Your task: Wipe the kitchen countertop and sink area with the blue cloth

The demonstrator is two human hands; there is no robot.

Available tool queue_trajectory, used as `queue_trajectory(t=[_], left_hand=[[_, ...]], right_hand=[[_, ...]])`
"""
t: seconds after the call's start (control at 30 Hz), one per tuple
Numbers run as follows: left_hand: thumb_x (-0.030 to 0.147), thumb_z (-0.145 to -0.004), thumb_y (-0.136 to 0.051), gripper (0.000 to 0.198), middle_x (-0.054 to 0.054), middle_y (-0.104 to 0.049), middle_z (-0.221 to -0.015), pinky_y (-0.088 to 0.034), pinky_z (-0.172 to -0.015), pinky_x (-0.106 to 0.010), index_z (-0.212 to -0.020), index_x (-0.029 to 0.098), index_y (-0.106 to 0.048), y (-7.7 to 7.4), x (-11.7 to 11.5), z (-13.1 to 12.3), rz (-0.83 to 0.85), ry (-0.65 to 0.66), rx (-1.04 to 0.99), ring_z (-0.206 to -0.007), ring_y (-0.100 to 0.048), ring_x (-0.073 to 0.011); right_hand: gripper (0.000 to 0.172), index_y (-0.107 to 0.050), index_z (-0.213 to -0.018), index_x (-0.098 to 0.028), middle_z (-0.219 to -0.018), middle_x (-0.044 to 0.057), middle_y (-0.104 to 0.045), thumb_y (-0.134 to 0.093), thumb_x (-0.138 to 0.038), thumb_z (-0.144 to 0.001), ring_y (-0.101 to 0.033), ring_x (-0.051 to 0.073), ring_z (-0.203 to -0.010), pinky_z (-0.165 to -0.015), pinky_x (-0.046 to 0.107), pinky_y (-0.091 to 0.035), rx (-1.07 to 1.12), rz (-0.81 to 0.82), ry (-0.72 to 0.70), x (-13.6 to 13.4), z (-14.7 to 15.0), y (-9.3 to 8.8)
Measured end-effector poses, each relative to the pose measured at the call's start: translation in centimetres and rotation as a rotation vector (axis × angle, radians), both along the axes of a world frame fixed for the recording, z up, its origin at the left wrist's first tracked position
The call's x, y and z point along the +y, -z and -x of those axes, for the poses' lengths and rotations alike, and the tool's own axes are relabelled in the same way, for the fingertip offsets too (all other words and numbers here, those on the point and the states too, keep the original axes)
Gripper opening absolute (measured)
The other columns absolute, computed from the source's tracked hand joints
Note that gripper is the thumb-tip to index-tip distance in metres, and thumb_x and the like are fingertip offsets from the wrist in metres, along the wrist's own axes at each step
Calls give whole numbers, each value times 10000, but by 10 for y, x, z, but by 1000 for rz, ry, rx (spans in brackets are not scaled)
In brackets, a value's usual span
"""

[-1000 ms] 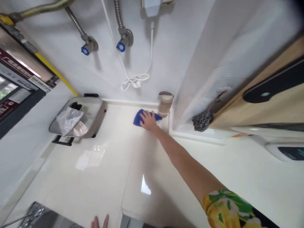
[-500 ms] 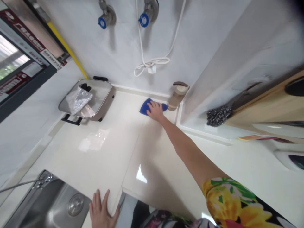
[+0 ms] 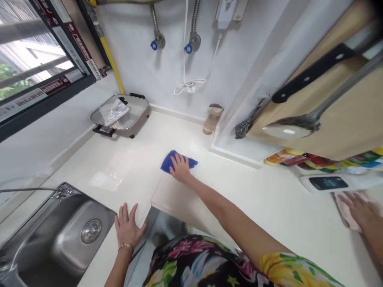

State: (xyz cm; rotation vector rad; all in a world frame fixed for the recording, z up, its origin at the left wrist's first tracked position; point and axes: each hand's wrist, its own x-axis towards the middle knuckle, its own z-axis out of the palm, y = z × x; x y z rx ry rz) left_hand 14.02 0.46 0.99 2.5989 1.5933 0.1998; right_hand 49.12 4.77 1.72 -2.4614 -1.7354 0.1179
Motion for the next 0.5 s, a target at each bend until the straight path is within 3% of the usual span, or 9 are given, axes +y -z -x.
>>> queue_trajectory(t=[0.27,0.4,0.5], left_hand=[[446,-842,-583,682,-219,-181,-1623,-137,-1189,-599,-1456,185,-443,1,-2,3,7,26,-45,-1507,-132,-374],[457,-840,-591,699,-227,-175,-1619,-124,-1188,-609,-1465,190,-427,4,-2,4,12,35,-84,-1510,-115,-374],[451,-834,-601,704,-221,-157,-1625,-111,-1188,-614,-1466,200,-421,6,-1,5,35,35,-99,-1515,-93,-370]], right_hand=[[671,-289,-1539,-182,-1621,155,-240,-370,-502,-955,-216,337,-1475,-1177,563,-102,40,-21,-120,-76,100,0],[674,-285,-1543,-192,-1621,149,-243,-378,-508,-955,-232,340,-1470,-1175,564,-122,28,-2,-110,-114,124,-1],[667,-296,-1541,-210,-1619,133,-257,-389,-511,-953,-234,324,-1473,-1183,545,-127,15,14,-106,-145,125,-3]])
